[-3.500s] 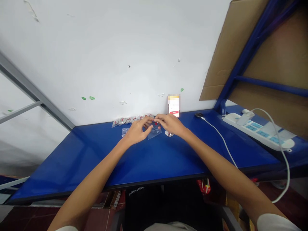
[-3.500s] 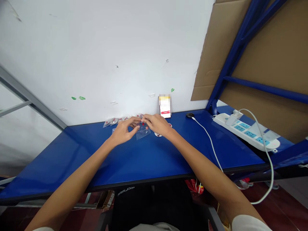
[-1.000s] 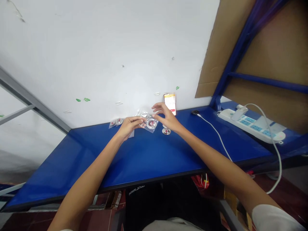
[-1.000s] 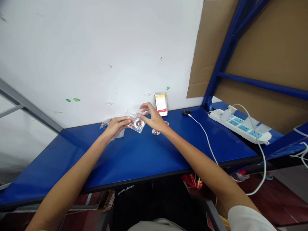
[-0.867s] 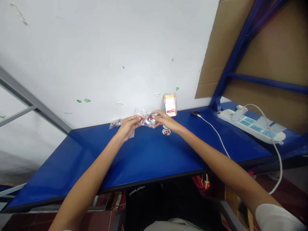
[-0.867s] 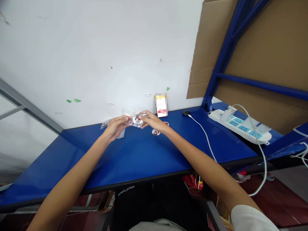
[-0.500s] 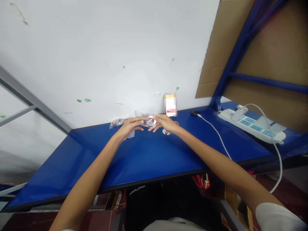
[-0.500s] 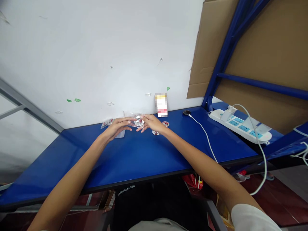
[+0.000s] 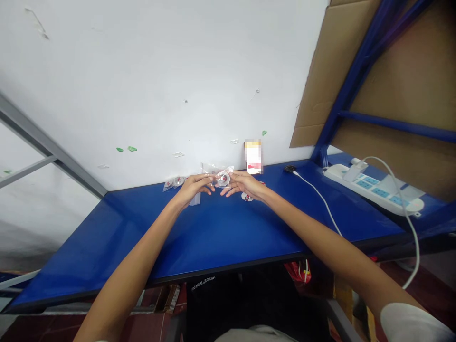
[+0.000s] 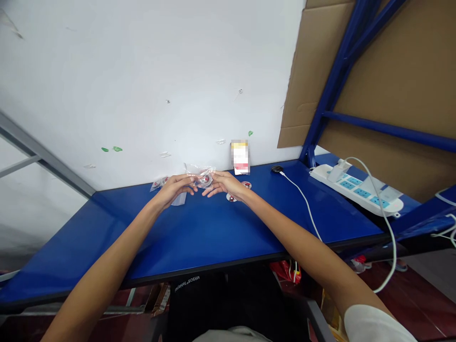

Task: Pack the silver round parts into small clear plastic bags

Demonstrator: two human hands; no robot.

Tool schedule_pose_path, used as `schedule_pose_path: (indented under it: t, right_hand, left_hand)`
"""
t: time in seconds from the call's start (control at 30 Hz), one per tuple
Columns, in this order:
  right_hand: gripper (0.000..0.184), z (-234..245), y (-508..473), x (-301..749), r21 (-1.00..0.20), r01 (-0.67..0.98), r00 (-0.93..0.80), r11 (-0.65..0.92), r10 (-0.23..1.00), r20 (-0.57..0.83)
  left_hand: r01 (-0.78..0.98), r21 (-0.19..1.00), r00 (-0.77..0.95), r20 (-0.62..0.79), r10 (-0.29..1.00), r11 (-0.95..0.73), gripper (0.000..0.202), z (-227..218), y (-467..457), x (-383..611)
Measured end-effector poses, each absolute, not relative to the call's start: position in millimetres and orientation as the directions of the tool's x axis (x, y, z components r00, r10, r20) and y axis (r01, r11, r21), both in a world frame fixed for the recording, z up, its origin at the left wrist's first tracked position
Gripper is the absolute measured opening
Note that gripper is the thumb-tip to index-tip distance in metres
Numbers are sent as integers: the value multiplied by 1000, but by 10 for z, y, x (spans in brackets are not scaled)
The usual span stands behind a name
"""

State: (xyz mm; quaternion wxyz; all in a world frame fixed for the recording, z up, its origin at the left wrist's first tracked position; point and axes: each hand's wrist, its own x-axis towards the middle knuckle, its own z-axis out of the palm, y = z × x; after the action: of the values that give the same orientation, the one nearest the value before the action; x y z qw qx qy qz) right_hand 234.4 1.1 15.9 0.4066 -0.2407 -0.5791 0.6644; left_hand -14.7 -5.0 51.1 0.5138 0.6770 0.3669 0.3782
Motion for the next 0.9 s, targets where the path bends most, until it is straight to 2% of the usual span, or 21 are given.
schedule_pose_path:
  t: [0.27,0.5,0.9]
  right_hand:
    - [58,220,-23,2393,-957,-282,-635,-65,760,136]
    - [56,210,-24,2367,-963,-263,-645,-67,754,123]
    - [53,202,30,2420,-949,-311,-617,-57,771,157]
  left_hand:
    - [142,975,537,70,840,-172,38,508,-56,-166]
    - [143,981,618,17,786,-133,37,478,-26,-225]
    - [7,984,542,148,827,-180,41,547,17,-266]
